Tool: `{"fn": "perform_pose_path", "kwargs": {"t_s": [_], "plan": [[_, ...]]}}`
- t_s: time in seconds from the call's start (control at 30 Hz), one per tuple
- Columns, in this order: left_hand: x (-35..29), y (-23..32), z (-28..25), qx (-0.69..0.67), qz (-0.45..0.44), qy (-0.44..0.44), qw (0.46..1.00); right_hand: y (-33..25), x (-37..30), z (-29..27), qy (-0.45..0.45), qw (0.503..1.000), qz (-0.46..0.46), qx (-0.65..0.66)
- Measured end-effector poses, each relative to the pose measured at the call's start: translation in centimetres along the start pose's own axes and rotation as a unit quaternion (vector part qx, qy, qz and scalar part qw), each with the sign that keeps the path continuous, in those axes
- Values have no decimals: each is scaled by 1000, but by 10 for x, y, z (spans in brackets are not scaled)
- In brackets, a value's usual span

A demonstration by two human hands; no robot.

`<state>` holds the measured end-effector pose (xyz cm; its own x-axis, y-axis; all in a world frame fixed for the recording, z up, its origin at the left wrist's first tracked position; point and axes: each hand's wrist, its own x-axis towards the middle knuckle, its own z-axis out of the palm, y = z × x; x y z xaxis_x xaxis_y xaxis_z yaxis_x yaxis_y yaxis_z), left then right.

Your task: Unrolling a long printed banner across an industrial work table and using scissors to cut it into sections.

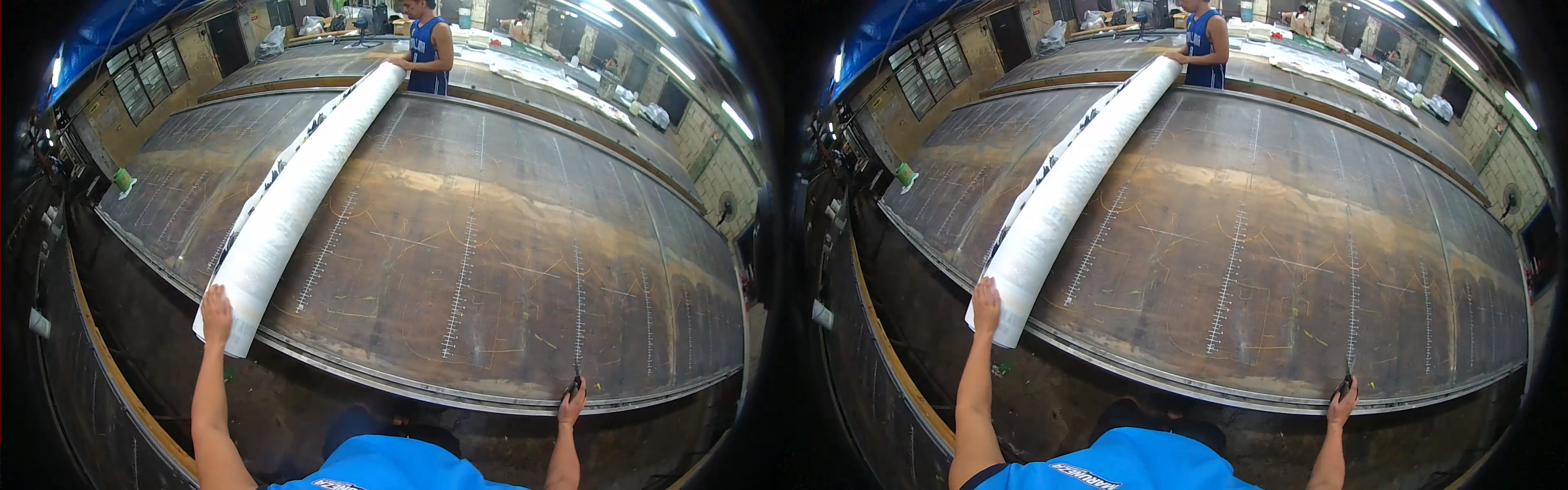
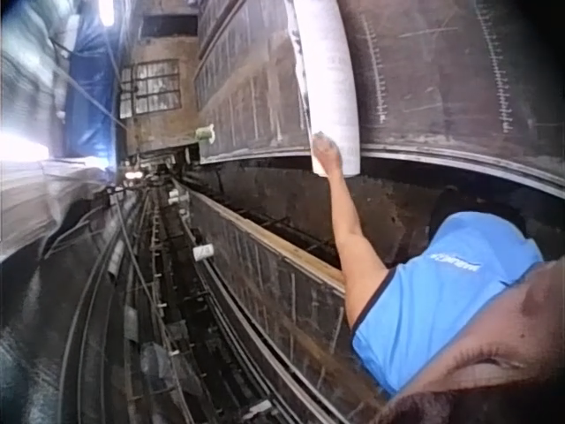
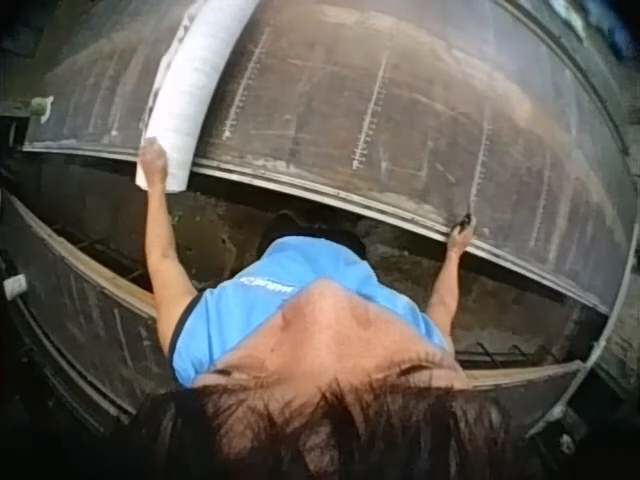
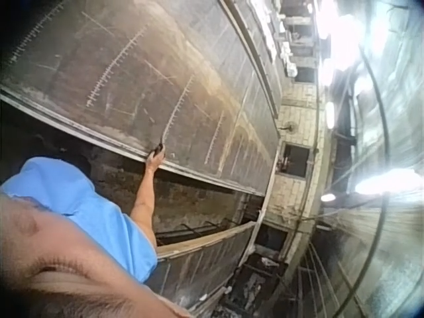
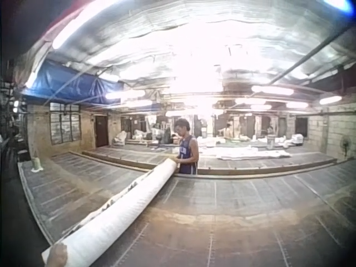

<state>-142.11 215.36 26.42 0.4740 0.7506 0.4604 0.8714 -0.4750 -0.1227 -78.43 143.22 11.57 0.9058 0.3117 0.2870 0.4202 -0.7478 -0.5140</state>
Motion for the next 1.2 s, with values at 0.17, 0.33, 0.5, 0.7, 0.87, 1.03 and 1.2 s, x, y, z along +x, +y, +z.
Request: {"fn": "perform_pose_path", "kwargs": {"t_s": [0.17,0.33,0.5,0.7,0.87,1.03,1.2], "plan": [[30,13,4,-75,-146,-82,983,-50,-41,25,124,968,42,213],[58,-71,41,-204,-258,-232,916,-135,-133,24,69,991,12,112],[76,-104,95,-548,-281,-368,696,-164,-249,-7,55,971,122,198],[50,-135,140,-628,-305,-432,571,-162,-379,-53,227,947,224,41],[26,-151,168,-648,-313,-466,514,-175,-440,-88,260,930,254,-51],[26,-164,159,-664,-315,-475,484,-191,-471,-105,241,925,294,9],[32,-123,136,-667,-261,-431,549,-177,-489,-102,229,937,255,62]]}}
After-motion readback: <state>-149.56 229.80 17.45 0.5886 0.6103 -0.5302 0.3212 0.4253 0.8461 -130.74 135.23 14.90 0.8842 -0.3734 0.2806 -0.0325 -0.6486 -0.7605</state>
